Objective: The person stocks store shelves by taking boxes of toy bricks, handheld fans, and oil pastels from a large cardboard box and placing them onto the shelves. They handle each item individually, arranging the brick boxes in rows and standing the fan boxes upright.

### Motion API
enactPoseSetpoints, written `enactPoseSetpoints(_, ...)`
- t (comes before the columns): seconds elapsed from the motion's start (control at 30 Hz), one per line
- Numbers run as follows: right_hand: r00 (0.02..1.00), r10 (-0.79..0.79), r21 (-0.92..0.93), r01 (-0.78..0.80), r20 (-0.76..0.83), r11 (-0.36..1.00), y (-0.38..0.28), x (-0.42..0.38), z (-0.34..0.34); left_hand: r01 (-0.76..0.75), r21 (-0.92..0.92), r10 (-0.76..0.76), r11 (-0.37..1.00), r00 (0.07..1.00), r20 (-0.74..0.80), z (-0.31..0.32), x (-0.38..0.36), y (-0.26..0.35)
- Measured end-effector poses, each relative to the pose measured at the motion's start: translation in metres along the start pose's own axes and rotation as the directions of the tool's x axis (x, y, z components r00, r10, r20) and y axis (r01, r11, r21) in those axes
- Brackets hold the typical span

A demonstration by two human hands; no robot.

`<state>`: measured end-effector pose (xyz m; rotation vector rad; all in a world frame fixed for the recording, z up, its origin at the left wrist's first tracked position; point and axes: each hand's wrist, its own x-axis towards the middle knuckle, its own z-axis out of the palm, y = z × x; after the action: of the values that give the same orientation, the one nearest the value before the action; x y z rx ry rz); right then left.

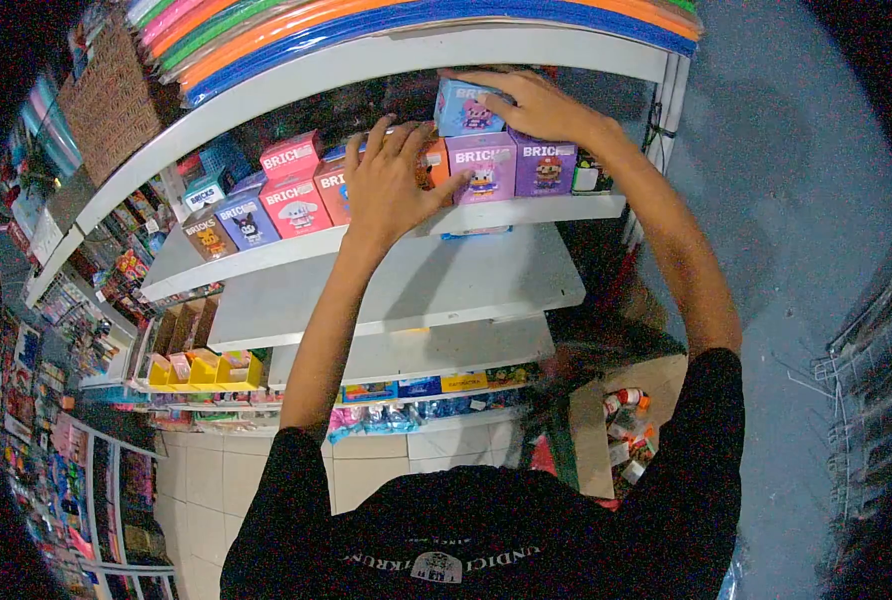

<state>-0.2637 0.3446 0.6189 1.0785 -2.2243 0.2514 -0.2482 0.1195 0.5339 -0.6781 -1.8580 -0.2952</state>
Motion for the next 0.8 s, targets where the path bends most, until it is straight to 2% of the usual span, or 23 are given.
enactPoseSetpoints(0.1,0.991,0.089,0.065,-0.096,0.099,0.993,0.003,0.002,-0.001,0.001,-0.012,0.000,1.000,0.999,0.035,0.001,0.000,-0.001)
enactPoseSetpoints(0.3,0.997,-0.011,0.105,0.003,0.076,0.994,0.011,0.005,0.001,-0.003,-0.001,0.003,1.000,0.999,0.054,0.003,0.001,-0.003)
enactPoseSetpoints(0.5,0.997,-0.021,0.104,0.013,0.077,0.994,0.008,0.006,-0.004,0.010,-0.071,-0.006,0.997,0.998,0.064,0.002,0.001,-0.003)
enactPoseSetpoints(0.6,0.983,0.090,0.132,-0.112,0.158,0.985,-0.003,0.007,-0.012,0.007,-0.078,-0.002,0.997,0.998,0.058,0.002,0.000,-0.003)
enactPoseSetpoints(0.7,0.993,-0.071,0.158,0.055,0.096,0.986,0.013,0.008,-0.003,0.005,-0.082,-0.002,0.997,0.999,0.040,0.004,0.000,-0.004)
enactPoseSetpoints(0.8,0.983,0.021,0.099,-0.039,0.182,0.994,0.002,0.005,-0.006,-0.007,-0.090,0.008,0.996,1.000,0.016,0.005,-0.001,-0.004)
